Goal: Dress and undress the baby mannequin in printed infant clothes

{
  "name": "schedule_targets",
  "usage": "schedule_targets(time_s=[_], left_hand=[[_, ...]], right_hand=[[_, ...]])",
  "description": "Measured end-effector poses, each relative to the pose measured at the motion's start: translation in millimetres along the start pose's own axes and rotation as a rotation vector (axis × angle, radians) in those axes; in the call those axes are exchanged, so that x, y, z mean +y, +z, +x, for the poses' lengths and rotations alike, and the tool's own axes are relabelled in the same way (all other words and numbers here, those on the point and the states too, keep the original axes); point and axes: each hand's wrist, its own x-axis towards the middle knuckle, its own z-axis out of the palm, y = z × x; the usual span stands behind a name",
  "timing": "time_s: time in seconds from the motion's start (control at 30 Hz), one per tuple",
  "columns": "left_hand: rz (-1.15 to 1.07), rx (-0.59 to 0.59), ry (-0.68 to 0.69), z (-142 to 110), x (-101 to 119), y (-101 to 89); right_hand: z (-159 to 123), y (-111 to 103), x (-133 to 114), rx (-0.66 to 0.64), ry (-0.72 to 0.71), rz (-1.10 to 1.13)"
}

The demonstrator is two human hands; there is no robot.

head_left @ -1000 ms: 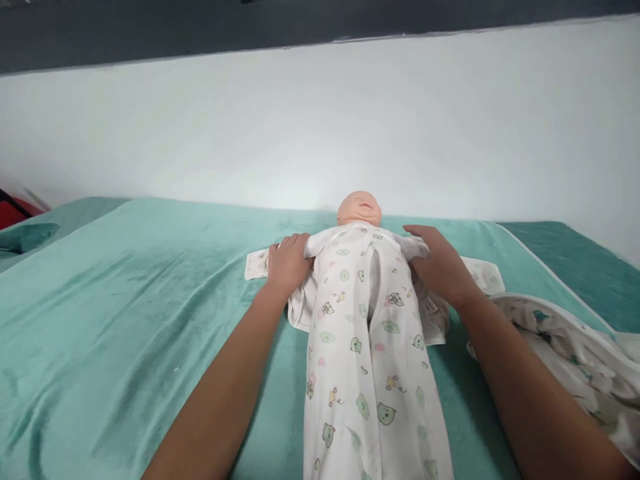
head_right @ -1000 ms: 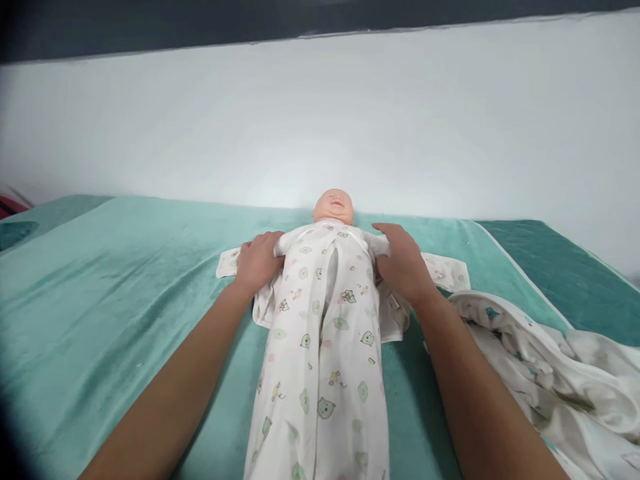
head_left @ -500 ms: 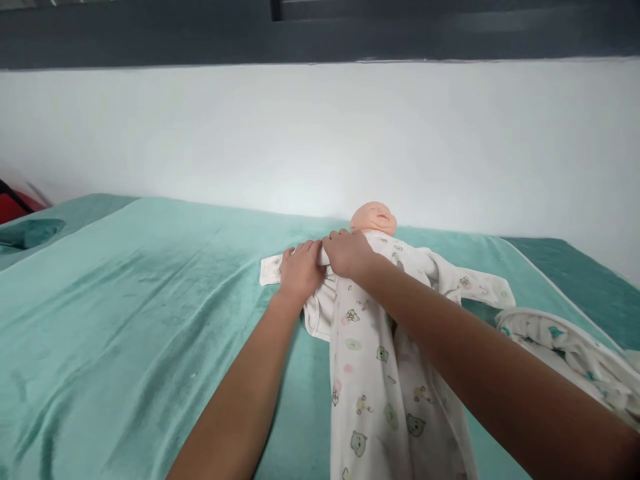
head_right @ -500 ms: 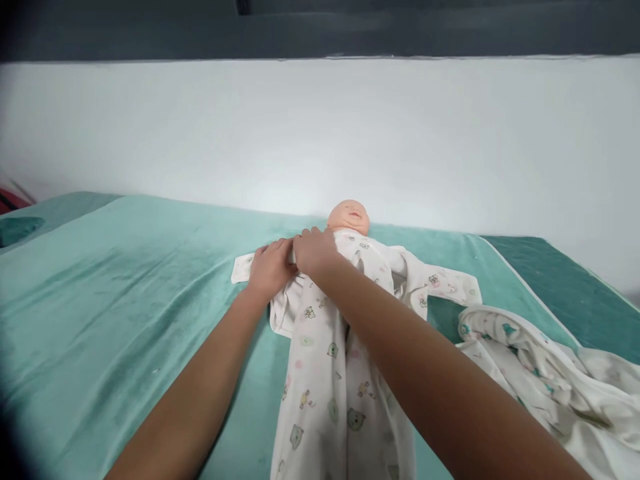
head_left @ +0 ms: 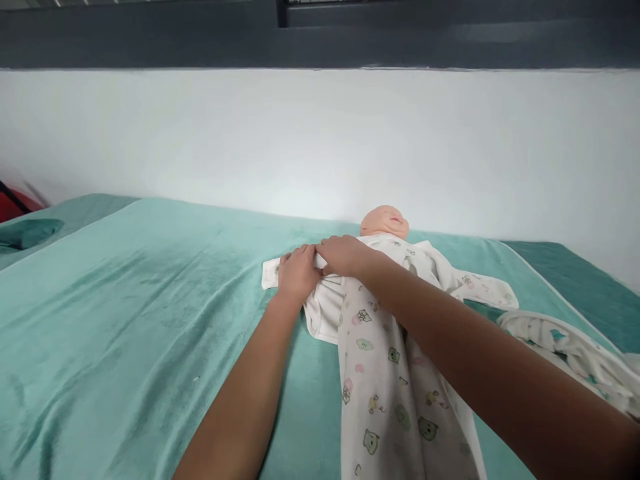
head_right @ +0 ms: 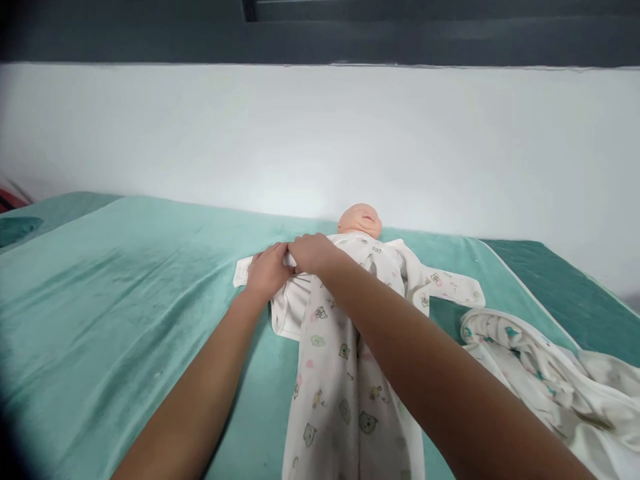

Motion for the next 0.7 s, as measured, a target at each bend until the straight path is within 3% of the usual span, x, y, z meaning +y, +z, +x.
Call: schedule_targets(time_s=[0.43,0.57,0.7], left_hand=[[0.051,-0.002,-0.079,-5.8,3.5,-10.7],[0.009,0.025,-0.117,-6.5,6.1,-13.7],[0.142,0.136,-0.017,-5.0,6.0,-11.3]], right_hand=[[-48.7,-33.3,27.6,0.033,0.145,-0.155],[-49.4,-29.1,25.1,0.096,0.132,-0.147],[-34.3,-15.6,12.3,0.153,0.060,-0.109]])
